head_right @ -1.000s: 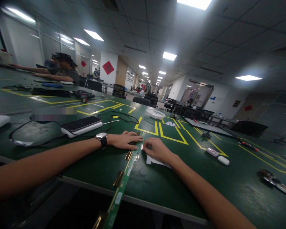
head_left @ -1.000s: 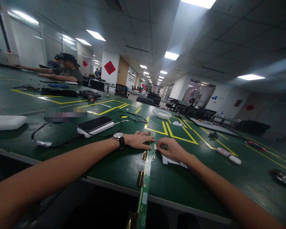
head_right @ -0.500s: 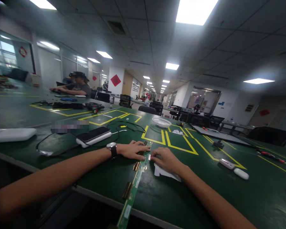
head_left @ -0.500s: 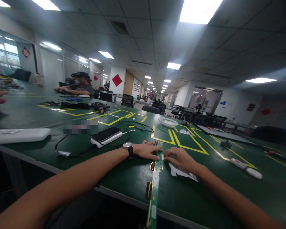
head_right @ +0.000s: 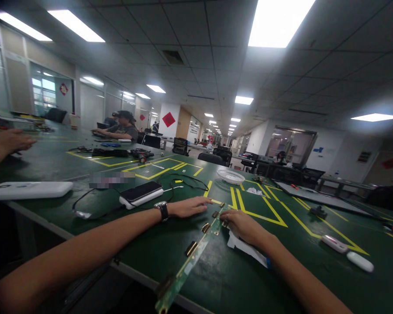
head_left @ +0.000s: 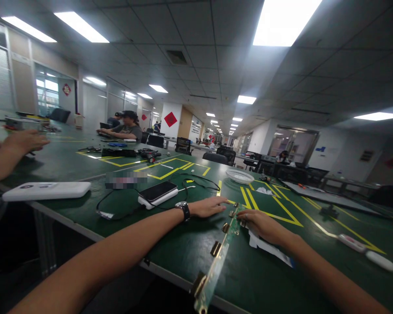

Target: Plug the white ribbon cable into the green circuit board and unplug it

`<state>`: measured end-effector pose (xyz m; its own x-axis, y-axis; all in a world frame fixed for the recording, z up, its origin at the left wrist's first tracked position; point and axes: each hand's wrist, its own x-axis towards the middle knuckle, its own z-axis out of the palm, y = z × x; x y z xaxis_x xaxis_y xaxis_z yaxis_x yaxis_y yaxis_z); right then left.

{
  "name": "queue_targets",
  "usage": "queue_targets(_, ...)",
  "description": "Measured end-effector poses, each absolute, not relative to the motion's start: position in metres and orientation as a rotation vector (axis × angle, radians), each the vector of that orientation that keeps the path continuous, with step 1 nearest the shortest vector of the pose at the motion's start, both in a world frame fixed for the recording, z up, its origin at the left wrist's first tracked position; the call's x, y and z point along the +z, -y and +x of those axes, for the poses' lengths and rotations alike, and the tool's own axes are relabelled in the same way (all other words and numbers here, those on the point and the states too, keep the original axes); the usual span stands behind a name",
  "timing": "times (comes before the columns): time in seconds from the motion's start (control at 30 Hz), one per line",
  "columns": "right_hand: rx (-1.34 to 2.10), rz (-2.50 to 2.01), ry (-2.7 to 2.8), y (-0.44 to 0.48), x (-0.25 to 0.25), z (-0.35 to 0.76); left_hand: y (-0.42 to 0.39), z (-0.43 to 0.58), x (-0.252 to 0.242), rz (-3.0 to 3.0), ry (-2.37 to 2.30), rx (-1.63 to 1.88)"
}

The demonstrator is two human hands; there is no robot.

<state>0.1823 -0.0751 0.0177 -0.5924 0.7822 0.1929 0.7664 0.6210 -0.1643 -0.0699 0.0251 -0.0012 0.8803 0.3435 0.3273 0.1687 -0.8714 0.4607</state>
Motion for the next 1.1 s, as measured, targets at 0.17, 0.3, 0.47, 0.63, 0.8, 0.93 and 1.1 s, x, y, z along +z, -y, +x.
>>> queue_targets(0.17,-0.157,-1.678,2.561,0.065,0.020,0.232,-0.025,-0.072,0.007,2.623,-0.472,0.781)
queue_targets(0.3,-0.279,-2.048,2.437,0.067,0.019,0.249,-0.032,-0.078,0.015,2.598,-0.477,0.982)
queue_targets(0.47,-0.260,-2.108,2.380,0.071,0.021,0.240,-0.039,-0.082,0.013,2.629,-0.487,1.016)
queue_targets(0.63,-0.139,-2.060,2.298,0.088,0.055,0.228,-0.040,-0.078,0.003,2.688,-0.482,1.019)
queue_targets(0.8,1.518,-1.441,2.442,0.125,0.096,0.217,-0.034,-0.078,-0.002,2.870,-0.466,0.860)
queue_targets(0.93,1.367,-1.318,2.302,0.124,0.095,0.214,-0.027,-0.077,-0.003,2.952,-0.431,0.750)
queue_targets(1.1,-0.047,-2.092,2.063,0.086,0.056,0.211,-0.026,-0.076,-0.005,3.014,-0.415,0.686)
